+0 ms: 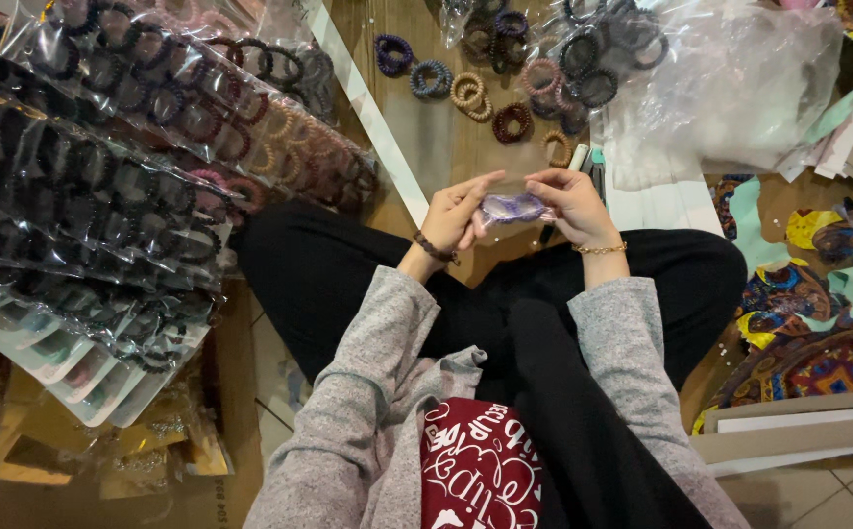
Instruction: The person sits on the floor and packs spiral hair ties into small clear plastic bags. They pick up hair ties from a pile on the floor, place them into bags, and set the filled bags aside.
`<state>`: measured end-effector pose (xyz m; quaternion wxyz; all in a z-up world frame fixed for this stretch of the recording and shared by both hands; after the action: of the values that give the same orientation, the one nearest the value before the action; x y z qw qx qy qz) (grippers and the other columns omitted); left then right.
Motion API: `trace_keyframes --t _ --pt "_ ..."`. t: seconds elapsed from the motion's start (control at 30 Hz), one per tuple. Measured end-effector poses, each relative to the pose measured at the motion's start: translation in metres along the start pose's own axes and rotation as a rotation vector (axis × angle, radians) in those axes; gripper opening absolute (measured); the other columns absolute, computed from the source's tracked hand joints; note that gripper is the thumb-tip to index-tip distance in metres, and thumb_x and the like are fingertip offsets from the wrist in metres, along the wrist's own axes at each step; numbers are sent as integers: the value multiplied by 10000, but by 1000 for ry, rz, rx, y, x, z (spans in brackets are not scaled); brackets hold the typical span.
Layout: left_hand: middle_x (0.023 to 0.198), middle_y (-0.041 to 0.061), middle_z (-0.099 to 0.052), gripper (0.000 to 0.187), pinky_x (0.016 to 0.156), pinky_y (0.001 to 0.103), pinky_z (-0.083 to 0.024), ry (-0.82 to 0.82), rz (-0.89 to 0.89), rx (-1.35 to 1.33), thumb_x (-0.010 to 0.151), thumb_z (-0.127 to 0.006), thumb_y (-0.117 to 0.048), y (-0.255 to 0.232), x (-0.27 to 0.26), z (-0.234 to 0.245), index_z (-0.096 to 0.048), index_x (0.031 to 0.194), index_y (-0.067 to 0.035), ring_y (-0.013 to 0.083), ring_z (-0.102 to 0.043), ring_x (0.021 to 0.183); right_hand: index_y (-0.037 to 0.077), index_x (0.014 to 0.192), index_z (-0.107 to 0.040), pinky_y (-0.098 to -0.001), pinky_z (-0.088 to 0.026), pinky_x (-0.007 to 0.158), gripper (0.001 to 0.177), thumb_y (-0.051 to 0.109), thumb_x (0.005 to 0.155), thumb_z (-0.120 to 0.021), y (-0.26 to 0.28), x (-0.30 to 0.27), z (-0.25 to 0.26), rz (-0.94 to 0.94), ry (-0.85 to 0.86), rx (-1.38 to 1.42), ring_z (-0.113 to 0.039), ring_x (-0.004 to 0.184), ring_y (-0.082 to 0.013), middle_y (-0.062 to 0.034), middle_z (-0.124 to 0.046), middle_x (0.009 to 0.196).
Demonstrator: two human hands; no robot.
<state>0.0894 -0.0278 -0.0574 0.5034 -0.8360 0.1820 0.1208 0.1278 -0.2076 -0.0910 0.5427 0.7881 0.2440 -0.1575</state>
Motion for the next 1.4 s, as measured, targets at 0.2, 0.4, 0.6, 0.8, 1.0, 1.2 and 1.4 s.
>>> trace_keyframes --t 0.2,0.4,0.6,0.8,1.0,1.2,1.4 --pt "522 190 -630 374 232 183 -430 -129 -10 90 1071 -511 -263 12 11 30 -606 1379 -75 177 -561 302 19 991 -754 -157 -426 340 133 42 876 -816 24 -2 -7 58 -8 -126 -566 484 -40 -47 -680 703" --pt "1033 124 -649 367 765 326 -471 -579 -234 596 971 -618 -388 -11 13 76 -690 1226 -135 220 -599 918 113 1029 -748 -146 -434 418 100 118 950 -810 132 -8 2 286 -324 -349 -520 505 -18 4 -694 828" --pt "1682 208 -43 714 1189 677 -139 -469 25 1525 964 -599 -466 10 20 55 -363 1579 -191 388 -42 1565 224 1396 -384 -233 -630 477 659 -27 1015 -859 195 24 47 669 -595 -523 -699 538 -124 -55 -767 887" --pt "1691 162 95 791 1168 759 14 -482 179 1717 968 -521 -574 31 20 66 -246 1638 -256 311 52 1578 270 1360 -403 -504 -595 833 842 -92 840 -957 198 37 33 793 -832 -1237 -660 1050 -420 -174 -422 1398" --pt "1698 77 -199 837 1181 759 12 -573 64 1878 930 -551 -553 29 26 64 -304 1601 -118 225 -147 1572 236 1355 -435 -340 -716 637 662 43 926 -900 180 10 24 728 -896 -1226 -773 843 -309 -227 -277 1384" --pt "1520 153 -524 712 1201 717 -98 -784 -379 1698 764 -893 -356 -47 -4 28 -585 1355 -104 237 -424 1459 65 1116 -693 -442 -547 689 184 82 953 -775 131 -31 -36 836 -404 -1248 -637 724 -326 -133 -525 1107" --pt "874 8 -751 474 1194 735 -120 -1043 -384 1680 758 -654 -28 -53 -14 50 -623 1198 -199 134 -663 1199 183 1074 -764 -392 -563 773 134 179 941 -779 69 -45 -42 663 -138 -1113 -683 856 -301 -43 -668 964"
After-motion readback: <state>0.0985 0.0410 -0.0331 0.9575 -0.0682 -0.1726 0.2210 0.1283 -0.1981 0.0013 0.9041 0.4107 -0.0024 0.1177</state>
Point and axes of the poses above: each hand's wrist, its own x-axis towards the middle knuckle, its own z-axis out of the back of the hand, y = z × x, the point moved 9 cm from there along x, towards the middle knuckle
